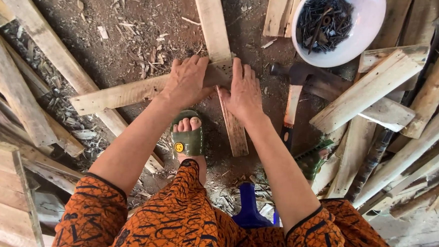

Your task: The person assembles a wooden frame on the ground by hammering nails into the joints of wooden planks. They pick up nails from a white bowl, position the planks, and use a hammer to secure them together.

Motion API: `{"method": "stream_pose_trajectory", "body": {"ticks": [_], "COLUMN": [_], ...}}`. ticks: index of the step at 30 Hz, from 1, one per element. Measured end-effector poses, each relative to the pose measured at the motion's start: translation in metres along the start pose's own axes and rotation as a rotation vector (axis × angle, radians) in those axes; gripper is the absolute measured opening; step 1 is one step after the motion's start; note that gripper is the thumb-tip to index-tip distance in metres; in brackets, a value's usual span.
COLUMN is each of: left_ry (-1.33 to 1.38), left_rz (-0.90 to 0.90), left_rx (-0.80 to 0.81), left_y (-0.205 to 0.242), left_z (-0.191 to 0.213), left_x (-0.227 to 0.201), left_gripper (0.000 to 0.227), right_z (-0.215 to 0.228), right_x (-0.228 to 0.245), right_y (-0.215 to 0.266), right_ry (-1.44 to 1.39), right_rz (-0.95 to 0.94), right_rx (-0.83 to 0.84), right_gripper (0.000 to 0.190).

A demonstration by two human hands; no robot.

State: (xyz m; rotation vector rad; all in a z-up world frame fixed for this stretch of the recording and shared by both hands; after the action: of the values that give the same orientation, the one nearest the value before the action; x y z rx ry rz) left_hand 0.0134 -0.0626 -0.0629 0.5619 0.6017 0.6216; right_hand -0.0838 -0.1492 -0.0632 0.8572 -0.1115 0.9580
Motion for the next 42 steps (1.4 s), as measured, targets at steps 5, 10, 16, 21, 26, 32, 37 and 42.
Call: {"method": "stream_pose_trajectory", "body": {"ticks": [5, 10, 16, 21, 26, 32, 37, 42], "left_ry": [-0.042, -0.007, -0.081, -0.045, -0.043, -0.061, -0.097, -0.080], "left_rz": [0.020, -0.013, 0.081, 0.045, 0.066, 0.058, 0.060, 0.068], "left_rx": [0.006, -0.027, 0.028, -0.001, 0.033, 0.015, 0.007, -0.033], "left_y": [-0.001, 0.000, -0.011, -0.011, -0.009, -0.009, -0.010, -0.009], "left_z": [0.002, 0.006, -0.010, -0.013, -0.013, -0.014, -0.019, -0.017], "left_x": [-0.003, -0.003, 0.003, 0.004, 0.004, 0.005, 0.004, 0.004], "left_gripper": [0.060, 0.056, 0.074, 0.082, 0.078, 0.077, 0.080, 0.075], "right_z": [0.053, 0.076, 0.047, 0.032, 0.023, 0.018, 0.015, 0.016], "right_x": [0.008, 0.018, 0.044, 0.037, 0.032, 0.030, 0.027, 0.026], "right_y": [-0.012, -0.076, -0.099, -0.107, -0.112, -0.115, -0.114, -0.113], "right_ry": [-0.186, -0.310, 0.162, 0.185, 0.212, 0.202, 0.156, 0.129], "right_rz": [0.093, 0.173, -0.188, -0.078, -0.086, -0.076, -0.037, -0.031], "right_rx": [0.062, -0.078, 0.144, -0.119, -0.052, -0.071, -0.079, -0.084], "right_gripper": [0.050, 0.043, 0.114, 0.100, 0.106, 0.108, 0.109, 0.108]}}
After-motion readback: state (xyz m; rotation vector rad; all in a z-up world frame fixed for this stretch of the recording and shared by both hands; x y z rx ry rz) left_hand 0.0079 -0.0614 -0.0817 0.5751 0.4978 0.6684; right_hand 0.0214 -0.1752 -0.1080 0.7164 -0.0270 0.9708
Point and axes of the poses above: each hand's wrist, its own y-axis away from the middle knuckle, its own z-axis out of the back of the hand, x = y × z, the point moved 7 cm from there along -y, towards the middle knuckle, and after that the axes turned 5 degrees about z, right-handed, at the moved point
